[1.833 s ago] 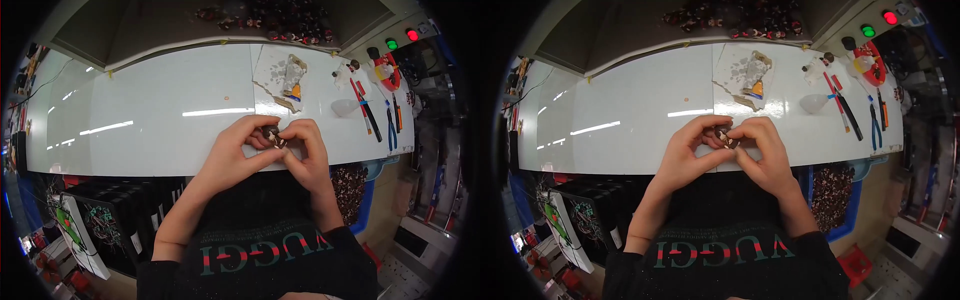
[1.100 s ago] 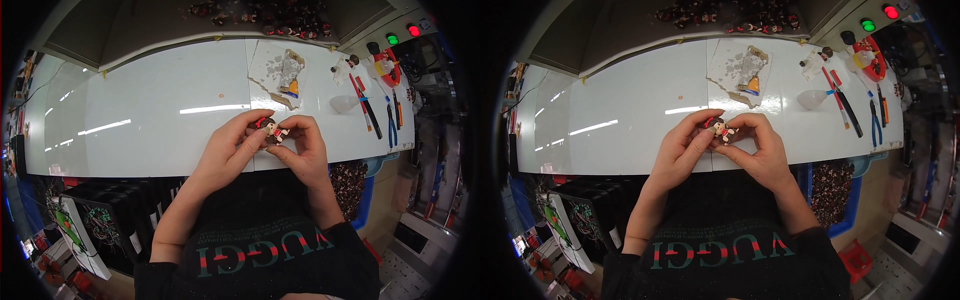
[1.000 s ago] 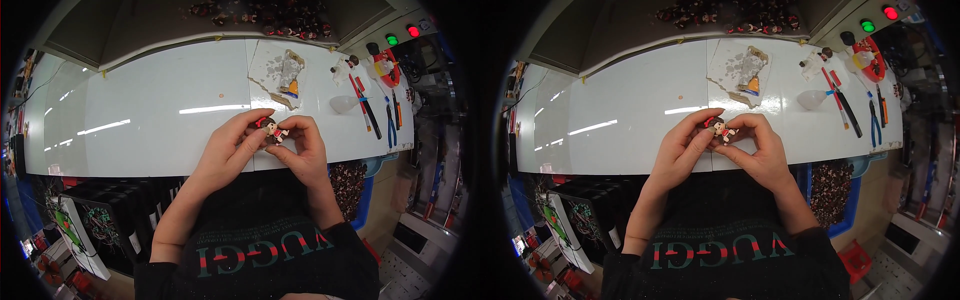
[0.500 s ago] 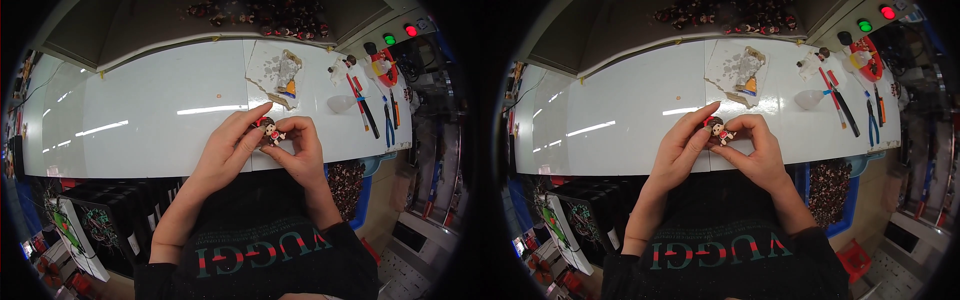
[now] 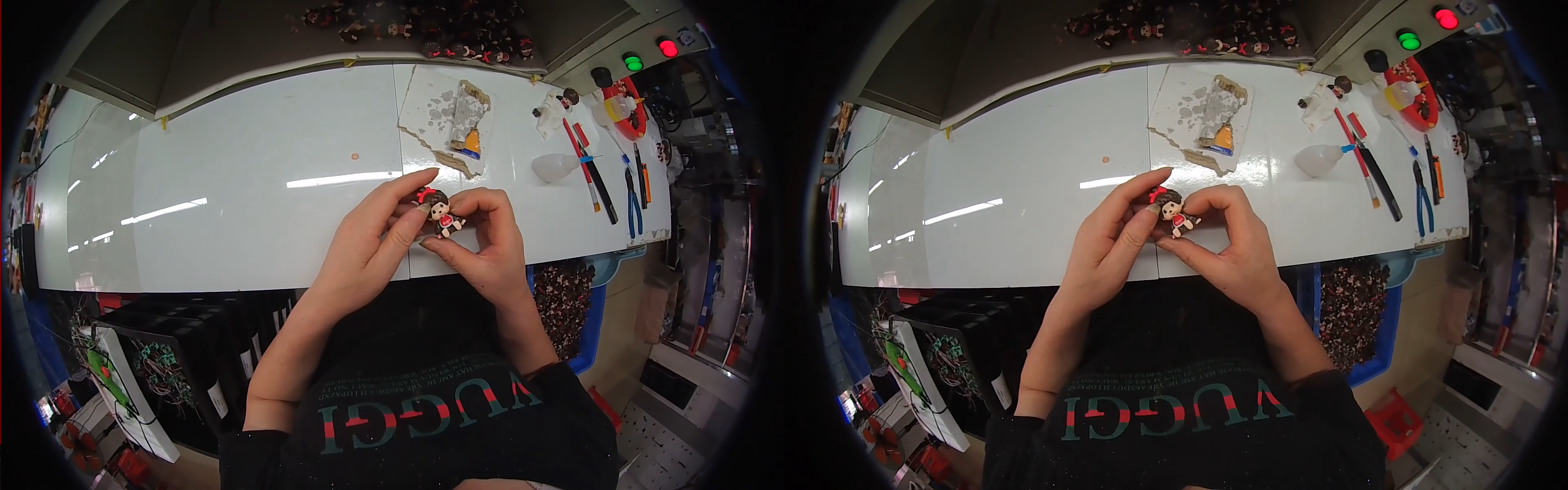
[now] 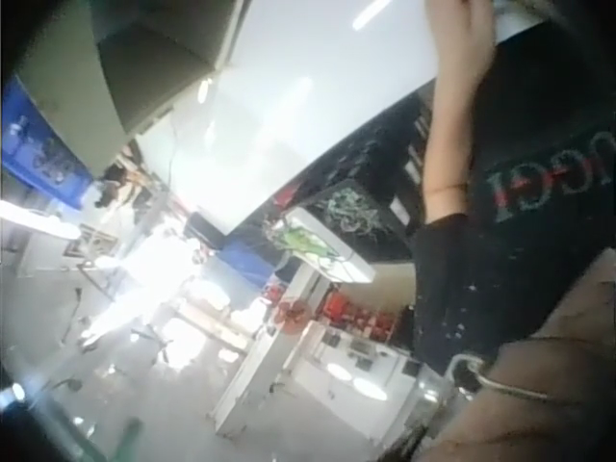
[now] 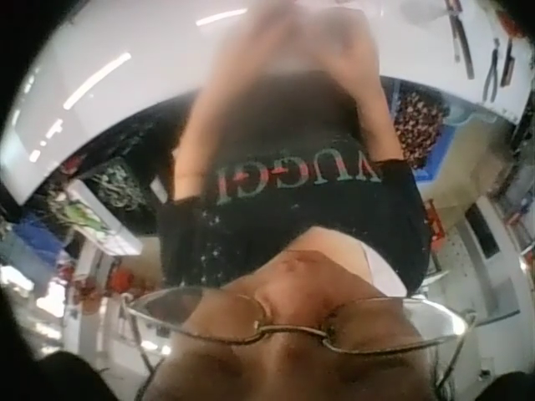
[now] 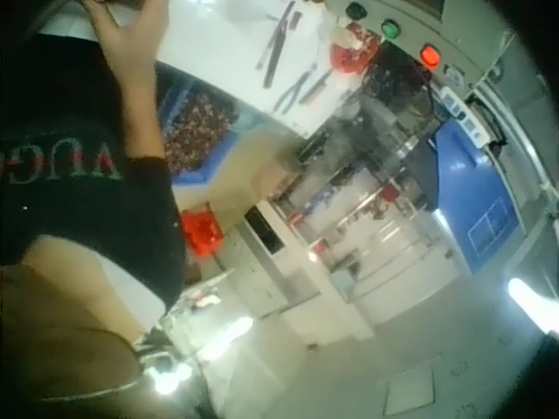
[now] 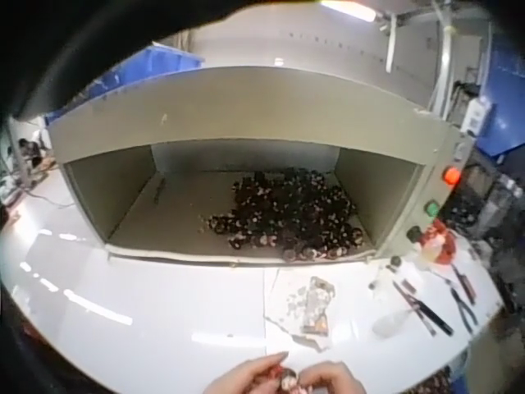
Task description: The person assembles and details small toy figurines by hand, using a glue bottle to join parts and a paintbrush to apply details.
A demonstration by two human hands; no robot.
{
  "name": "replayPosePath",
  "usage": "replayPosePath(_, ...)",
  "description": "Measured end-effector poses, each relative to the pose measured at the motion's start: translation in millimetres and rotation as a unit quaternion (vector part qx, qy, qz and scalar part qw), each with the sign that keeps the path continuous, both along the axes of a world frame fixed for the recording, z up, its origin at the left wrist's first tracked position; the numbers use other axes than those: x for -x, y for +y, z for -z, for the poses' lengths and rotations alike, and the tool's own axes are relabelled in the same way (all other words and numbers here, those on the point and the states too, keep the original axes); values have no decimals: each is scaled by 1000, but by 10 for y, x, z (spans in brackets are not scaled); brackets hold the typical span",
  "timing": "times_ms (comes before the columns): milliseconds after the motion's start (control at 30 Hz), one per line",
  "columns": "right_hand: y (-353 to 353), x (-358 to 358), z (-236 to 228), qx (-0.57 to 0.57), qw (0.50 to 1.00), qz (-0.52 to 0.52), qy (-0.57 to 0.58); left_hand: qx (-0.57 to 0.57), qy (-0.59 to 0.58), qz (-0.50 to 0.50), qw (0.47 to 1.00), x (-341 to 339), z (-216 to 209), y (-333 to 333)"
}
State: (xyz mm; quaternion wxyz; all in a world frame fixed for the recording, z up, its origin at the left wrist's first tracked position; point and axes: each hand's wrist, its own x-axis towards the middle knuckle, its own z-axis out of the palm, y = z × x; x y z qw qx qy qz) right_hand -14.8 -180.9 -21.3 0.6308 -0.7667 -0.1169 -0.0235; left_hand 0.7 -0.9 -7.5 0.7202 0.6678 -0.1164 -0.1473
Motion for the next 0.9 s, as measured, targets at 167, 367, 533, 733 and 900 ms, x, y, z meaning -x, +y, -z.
replayPosePath(167, 32, 13, 24, -19, 1000, 4, -5, -10, -16, -1, 1000, 20, 38, 26)
replayPosePath(367, 53, 22, 17, -12, 1000, 13, -7, -23, -33, 2, 999, 20, 12, 43)
replayPosePath(533, 55, 27, 26, 10, 1000, 13, -3, -12, -34, 0, 999, 27, 36, 47)
replayPosePath(733, 100, 16, 38, 14, 1000, 17, -16, 10, -25, -1, 1000, 25, 27, 79)
replayPosePath(900, 146, 33, 24, 21, 1000, 22, -6, 24, -11, 0, 1000, 34, 43, 118)
